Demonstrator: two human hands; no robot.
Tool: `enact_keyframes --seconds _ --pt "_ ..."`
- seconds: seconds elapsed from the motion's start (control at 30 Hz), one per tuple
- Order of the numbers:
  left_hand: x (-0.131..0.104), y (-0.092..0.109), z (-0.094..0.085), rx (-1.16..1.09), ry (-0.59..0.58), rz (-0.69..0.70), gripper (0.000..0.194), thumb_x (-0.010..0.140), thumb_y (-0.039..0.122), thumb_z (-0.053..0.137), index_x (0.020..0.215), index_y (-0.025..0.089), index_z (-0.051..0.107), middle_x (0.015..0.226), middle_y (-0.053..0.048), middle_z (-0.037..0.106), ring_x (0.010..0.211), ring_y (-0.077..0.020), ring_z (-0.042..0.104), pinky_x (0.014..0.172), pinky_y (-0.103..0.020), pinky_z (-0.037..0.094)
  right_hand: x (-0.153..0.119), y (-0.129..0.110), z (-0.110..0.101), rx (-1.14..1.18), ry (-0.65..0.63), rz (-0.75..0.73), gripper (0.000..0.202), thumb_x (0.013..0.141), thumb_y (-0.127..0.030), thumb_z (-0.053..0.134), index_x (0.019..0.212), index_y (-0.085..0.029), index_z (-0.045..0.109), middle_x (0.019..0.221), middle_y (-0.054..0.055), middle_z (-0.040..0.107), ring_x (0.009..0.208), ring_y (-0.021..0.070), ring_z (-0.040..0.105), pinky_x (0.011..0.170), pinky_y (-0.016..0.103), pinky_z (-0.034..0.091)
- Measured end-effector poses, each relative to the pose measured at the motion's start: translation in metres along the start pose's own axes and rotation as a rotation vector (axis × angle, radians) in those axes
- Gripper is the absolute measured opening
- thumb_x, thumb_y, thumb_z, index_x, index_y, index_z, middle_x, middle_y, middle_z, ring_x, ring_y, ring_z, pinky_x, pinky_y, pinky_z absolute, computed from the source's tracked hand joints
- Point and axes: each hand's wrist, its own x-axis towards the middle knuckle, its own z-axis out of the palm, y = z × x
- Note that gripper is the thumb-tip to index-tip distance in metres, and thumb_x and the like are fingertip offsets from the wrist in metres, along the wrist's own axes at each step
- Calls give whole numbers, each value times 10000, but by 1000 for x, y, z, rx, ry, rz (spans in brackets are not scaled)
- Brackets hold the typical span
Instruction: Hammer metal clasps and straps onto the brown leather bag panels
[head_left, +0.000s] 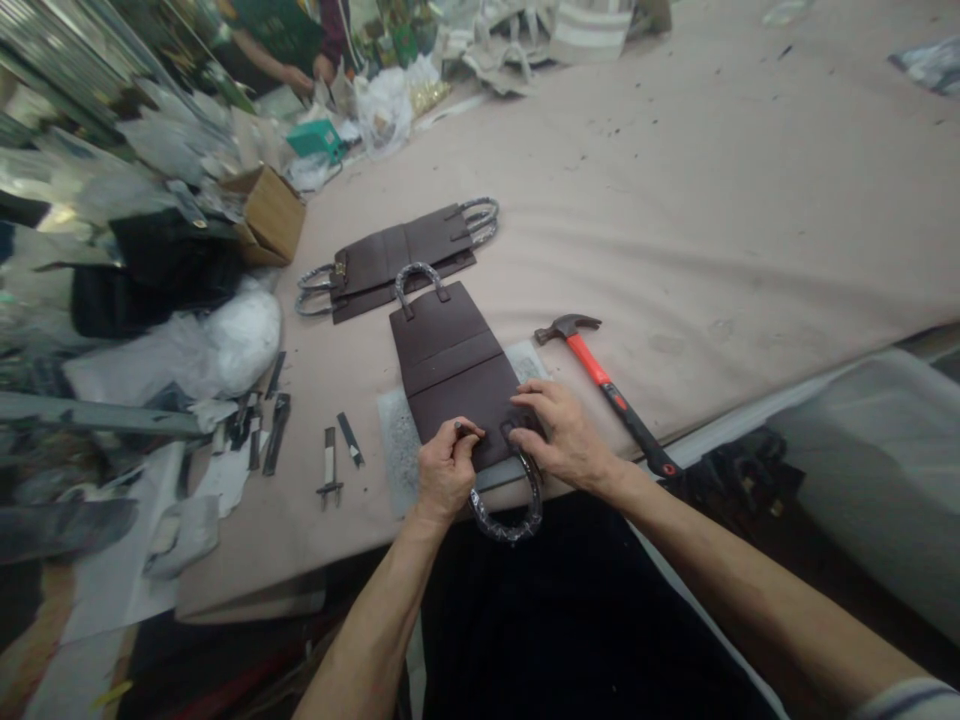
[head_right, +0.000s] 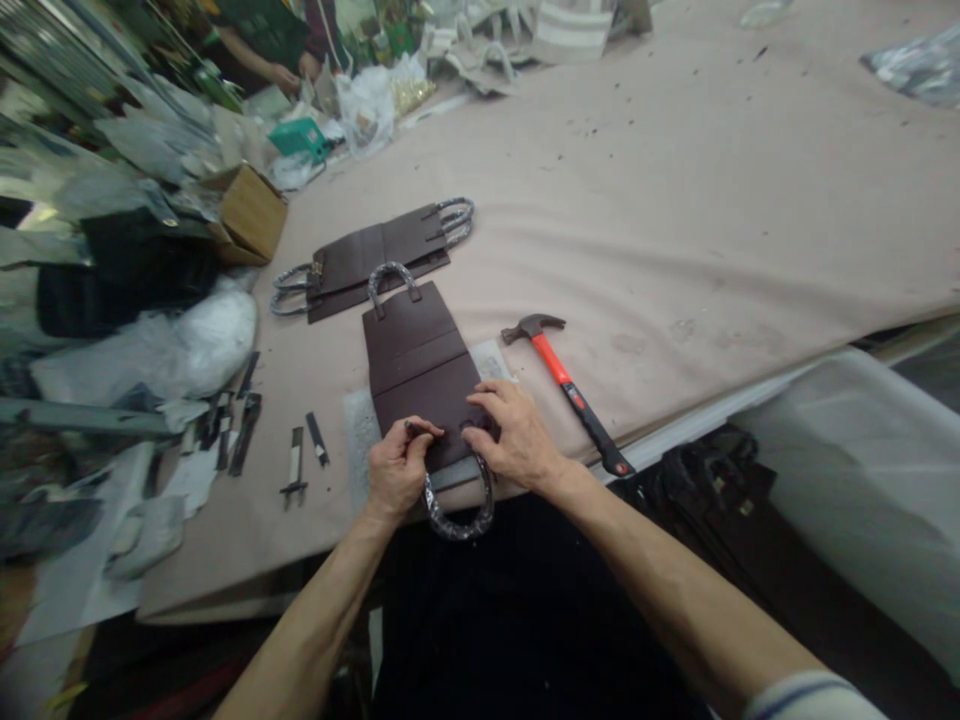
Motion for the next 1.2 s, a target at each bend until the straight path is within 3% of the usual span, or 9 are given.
enact_keyframes --seconds 0.17,0.3,0.5,0.6,0.7,0.8,0.93,1.1,1.2 --pt "-2 -2 3 -32 1 5 111 910 222 530 893 230 639 863 -7 739 818 -158 710 807 -266 556 1 31 -45 -299 27 455 308 803 -260 684 1093 -173 631 1174 194 596 1131 373 548 1019 570 444" --pt "-3 -2 4 -5 11 26 126 901 231 520 897 235 646 863 -12 740 803 -160 705 798 -269 557 5 47 -63 -153 -60 771 169 737 -227 677 857 -199 560 885 110 595 873 281 594 815 464 526" --pt "-6 -7 8 -31 5 85 133 905 233 518 905 237 651 866 -23 744 803 -167 714 804 -274 570 26 1 -71 189 -254 854 123 830 -270 505 733 -218 448 598 -35 437 459 110 425 444 247 443" --pt "-5 -10 10 -53 5 94 133 914 230 520 914 238 653 874 -27 745 824 -171 718 810 -275 568 25 -44 -79 255 -204 792 267 959 -444 367 818 -231 444 586 -60 397 412 104 358 390 227 343" --pt "-5 -12 11 -61 19 124 140 922 219 520 933 235 658 888 -31 748 835 -175 721 809 -277 564 16 -79 -89 48 -90 462 391 982 -576 351 824 -237 463 582 -36 445 467 129 412 457 248 316" --pt "-5 -14 12 -47 38 151 139 924 207 526 939 231 662 875 -36 748 814 -179 723 782 -275 560 7 -95 -94 -294 -198 185 340 977 -508 405 770 -240 445 549 -12 466 461 143 375 499 293 229" --pt "-6 -17 14 -26 42 140 135 926 223 538 945 228 671 869 -42 750 799 -182 724 776 -274 563 6 -105 -99 -467 -377 140 284 982 -432 418 762 -252 433 516 -7 461 410 155 327 501 324 154" --pt "-6 -18 14 -8 22 119 149 934 231 528 960 224 675 904 -45 754 847 -180 725 828 -275 568 4 -115 -98 -390 -89 85 374 1042 -482 263 800 -255 436 546 -5 457 463 171 425 519 304 289" --pt "-6 -20 14 -3 36 144 140 931 221 531 942 214 671 852 -41 747 794 -179 722 766 -267 566 0 -111 -95 -473 -330 115 340 1022 -444 324 769 -245 433 519 -19 444 417 149 355 485 305 189"
